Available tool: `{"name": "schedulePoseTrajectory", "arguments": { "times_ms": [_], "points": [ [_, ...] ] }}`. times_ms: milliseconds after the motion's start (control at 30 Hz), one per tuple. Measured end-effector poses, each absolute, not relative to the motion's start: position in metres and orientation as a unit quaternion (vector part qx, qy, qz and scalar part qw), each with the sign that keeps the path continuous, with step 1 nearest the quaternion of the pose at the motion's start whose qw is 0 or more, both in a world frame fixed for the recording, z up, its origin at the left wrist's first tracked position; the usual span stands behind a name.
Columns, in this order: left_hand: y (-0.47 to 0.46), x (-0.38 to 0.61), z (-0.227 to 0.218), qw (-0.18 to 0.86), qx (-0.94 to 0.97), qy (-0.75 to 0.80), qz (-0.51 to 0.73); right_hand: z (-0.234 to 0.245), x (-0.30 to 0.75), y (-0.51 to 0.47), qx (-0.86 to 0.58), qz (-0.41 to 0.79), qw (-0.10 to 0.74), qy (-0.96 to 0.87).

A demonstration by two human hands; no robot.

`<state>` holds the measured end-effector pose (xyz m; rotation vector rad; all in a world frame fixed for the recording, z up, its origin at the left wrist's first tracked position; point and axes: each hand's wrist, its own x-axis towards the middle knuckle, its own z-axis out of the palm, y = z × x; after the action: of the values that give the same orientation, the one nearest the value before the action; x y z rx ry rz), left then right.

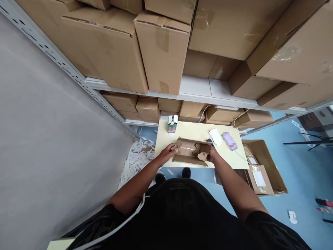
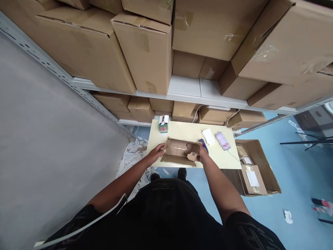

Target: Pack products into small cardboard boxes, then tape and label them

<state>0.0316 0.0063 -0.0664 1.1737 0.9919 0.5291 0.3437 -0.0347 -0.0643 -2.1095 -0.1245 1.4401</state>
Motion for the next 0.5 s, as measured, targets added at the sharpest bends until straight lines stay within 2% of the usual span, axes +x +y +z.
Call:
{"name": "schedulePoseTrajectory", "arguments": {
  "times_ms": [200,367,500],
  "points": [
    [0.004,0.042,-0.073,0.625,0.484,0.586,0.175,-0.056,0.338,-0.057,-0.748,0.538,0.350,-0.169],
    [-0.009,0.056,-0.068,0.509,0.573,0.621,0.163,-0.057,0.348,-0.071,-0.720,0.540,0.279,-0.334],
    [-0.028,0.070,-0.069,0.508,0.559,0.615,0.227,-0.053,0.372,-0.055,-0.685,0.589,0.254,-0.345]
  ]
}}
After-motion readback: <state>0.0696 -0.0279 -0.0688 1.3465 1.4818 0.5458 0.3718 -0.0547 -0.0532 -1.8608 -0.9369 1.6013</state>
